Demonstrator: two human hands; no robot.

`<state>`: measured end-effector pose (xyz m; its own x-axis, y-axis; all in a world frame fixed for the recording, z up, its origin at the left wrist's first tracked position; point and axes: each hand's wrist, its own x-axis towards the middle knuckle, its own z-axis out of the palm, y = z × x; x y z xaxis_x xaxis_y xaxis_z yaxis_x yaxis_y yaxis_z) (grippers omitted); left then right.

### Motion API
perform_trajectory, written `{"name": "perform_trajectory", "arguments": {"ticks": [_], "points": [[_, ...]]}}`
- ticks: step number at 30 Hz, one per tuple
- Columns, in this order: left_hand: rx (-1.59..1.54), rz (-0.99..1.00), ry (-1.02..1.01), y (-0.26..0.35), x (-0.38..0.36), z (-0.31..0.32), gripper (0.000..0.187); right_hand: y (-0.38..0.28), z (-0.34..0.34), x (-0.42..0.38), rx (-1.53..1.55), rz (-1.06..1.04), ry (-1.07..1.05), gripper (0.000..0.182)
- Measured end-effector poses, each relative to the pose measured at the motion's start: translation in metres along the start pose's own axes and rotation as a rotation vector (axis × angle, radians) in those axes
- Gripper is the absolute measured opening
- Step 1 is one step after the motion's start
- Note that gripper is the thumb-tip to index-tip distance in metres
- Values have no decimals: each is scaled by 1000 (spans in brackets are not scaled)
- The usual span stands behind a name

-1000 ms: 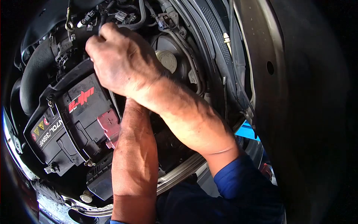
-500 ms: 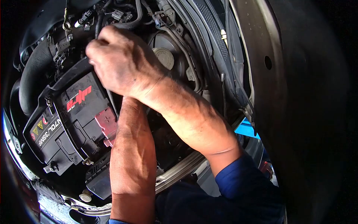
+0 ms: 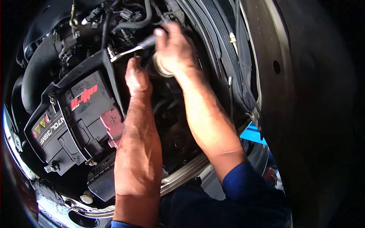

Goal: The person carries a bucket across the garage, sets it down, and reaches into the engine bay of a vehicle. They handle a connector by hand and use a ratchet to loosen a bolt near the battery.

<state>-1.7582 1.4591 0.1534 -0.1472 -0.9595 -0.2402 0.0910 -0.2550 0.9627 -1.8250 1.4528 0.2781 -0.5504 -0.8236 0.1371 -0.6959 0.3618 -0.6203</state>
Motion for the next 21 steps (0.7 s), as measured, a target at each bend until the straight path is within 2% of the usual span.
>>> {"name": "perform_trajectory", "arguments": {"ticks": [1,3,4,6,8,9,10,11,12,14,15,16,17,18,20,21], "points": [[-229,-81,95,-22,7,8,25,-3,1,0,-1,-6,-4,32],[-76,-152,-12,3,-3,-2,25,-15,1,-8,-192,-196,54,29],[210,-91,-45,33,-13,-9,23,-40,-2,-11,-180,-186,-6,23],[558,29,-127,44,-11,-10,20,-58,10,-15,-178,-600,-139,28],[390,11,-94,28,-12,-7,21,-55,20,-18,-217,-841,70,25],[301,3,-70,20,-11,-6,21,-39,14,-10,-115,-678,-3,24],[208,-2,-39,16,-9,-6,22,-33,0,-11,-103,-293,-10,28],[356,118,62,15,-10,-3,21,-5,-4,-1,-151,-148,-25,31],[320,105,81,12,-9,-1,20,18,-4,8,-201,1,-37,34],[90,-25,85,10,-9,3,20,11,3,1,-176,-17,30,36],[291,-8,-3,14,-9,-1,24,-3,5,-3,-115,-108,74,37],[495,8,-89,21,-8,-7,28,-38,1,-11,-64,-29,-42,37],[886,103,-286,31,-3,-11,33,-53,1,-14,-192,-298,-101,31],[896,99,-294,19,-3,-7,33,-59,15,-19,-212,-593,-28,25],[487,181,-146,-4,-3,4,31,-68,23,-20,-246,-797,-12,23],[277,220,-66,-6,-2,7,30,-65,18,-15,-280,-668,-140,25]]}}
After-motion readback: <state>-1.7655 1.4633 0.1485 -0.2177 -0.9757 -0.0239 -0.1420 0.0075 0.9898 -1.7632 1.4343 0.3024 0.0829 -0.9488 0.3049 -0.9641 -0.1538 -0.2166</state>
